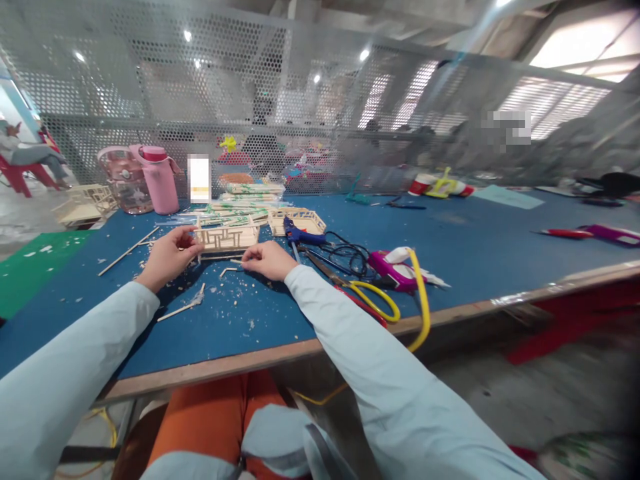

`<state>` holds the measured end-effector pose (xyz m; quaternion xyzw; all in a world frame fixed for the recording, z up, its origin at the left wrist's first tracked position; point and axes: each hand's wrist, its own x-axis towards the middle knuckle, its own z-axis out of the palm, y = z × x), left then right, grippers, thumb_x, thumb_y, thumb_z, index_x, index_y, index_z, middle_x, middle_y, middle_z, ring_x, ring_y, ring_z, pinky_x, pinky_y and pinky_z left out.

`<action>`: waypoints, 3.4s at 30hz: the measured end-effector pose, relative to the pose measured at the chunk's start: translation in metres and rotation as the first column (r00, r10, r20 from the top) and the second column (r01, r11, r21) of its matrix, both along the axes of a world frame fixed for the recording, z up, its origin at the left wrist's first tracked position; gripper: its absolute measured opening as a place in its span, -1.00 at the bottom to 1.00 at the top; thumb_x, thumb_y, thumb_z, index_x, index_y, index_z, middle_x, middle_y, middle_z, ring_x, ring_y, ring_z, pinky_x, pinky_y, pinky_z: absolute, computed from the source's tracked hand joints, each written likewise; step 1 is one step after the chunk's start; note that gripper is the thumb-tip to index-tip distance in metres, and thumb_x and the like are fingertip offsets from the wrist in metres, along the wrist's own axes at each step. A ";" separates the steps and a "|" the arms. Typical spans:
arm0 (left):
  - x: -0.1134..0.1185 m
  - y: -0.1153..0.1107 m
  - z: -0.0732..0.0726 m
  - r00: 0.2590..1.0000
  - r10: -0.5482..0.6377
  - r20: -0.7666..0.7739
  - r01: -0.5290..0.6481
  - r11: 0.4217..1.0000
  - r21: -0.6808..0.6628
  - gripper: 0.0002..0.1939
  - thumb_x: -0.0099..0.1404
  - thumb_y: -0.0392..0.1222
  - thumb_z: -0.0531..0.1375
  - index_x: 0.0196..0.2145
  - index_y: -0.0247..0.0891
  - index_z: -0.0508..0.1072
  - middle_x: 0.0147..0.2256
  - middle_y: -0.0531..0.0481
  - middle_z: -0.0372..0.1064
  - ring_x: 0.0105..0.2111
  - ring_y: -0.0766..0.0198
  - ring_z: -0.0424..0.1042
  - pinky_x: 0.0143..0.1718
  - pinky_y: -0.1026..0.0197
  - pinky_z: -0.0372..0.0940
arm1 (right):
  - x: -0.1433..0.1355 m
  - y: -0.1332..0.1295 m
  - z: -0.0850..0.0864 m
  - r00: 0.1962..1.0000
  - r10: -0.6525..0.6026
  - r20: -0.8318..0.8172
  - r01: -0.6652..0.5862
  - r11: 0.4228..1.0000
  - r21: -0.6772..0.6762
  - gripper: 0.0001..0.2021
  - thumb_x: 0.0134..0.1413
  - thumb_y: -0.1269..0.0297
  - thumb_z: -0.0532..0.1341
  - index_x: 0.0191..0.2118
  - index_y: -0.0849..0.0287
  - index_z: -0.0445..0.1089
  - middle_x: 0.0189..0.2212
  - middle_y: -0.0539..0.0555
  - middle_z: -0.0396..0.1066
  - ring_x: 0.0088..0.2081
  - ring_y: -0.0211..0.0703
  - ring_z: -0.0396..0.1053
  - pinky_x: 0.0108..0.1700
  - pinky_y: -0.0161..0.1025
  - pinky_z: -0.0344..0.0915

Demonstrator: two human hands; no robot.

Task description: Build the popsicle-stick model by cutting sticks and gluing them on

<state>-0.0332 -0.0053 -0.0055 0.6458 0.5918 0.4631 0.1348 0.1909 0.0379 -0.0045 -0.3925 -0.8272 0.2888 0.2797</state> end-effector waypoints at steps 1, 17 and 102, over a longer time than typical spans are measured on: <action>0.002 -0.001 0.000 1.000 0.000 -0.006 0.000 1.000 0.002 -0.43 0.02 0.00 0.20 -0.04 -0.35 0.37 -0.46 0.02 0.36 -0.47 0.28 0.33 -0.35 0.20 0.25 | -0.005 0.000 -0.003 0.996 -0.059 -0.068 0.057 0.998 -0.023 -0.97 -0.18 0.41 0.29 -0.50 0.23 0.50 -0.69 -0.11 0.32 -0.62 -0.43 0.17 -0.50 -0.45 0.10; 0.021 -0.008 0.010 0.987 0.145 -0.072 -0.136 0.984 0.118 -0.56 0.09 -0.02 0.12 -0.16 -0.35 0.51 -0.39 -0.06 0.47 -0.48 0.29 0.36 -0.35 0.23 0.28 | -0.022 -0.002 -0.009 0.915 -0.331 -0.231 0.331 0.943 -0.041 -0.87 -0.05 0.31 0.26 -0.35 0.23 0.51 -0.52 0.02 0.48 -0.48 -0.28 0.37 -0.36 -0.35 0.28; 0.002 0.000 0.000 0.956 0.269 -0.121 -0.233 0.941 0.247 -0.63 0.15 -0.17 0.08 -0.09 -0.31 0.37 -0.10 -0.18 0.37 -0.07 0.10 0.34 -0.10 0.10 0.27 | 0.008 -0.011 0.011 0.871 -0.026 0.490 -0.104 0.966 0.237 -0.91 -0.02 0.33 0.22 -0.41 0.11 0.49 -0.37 0.05 0.49 -0.31 -0.17 0.39 -0.33 -0.33 0.15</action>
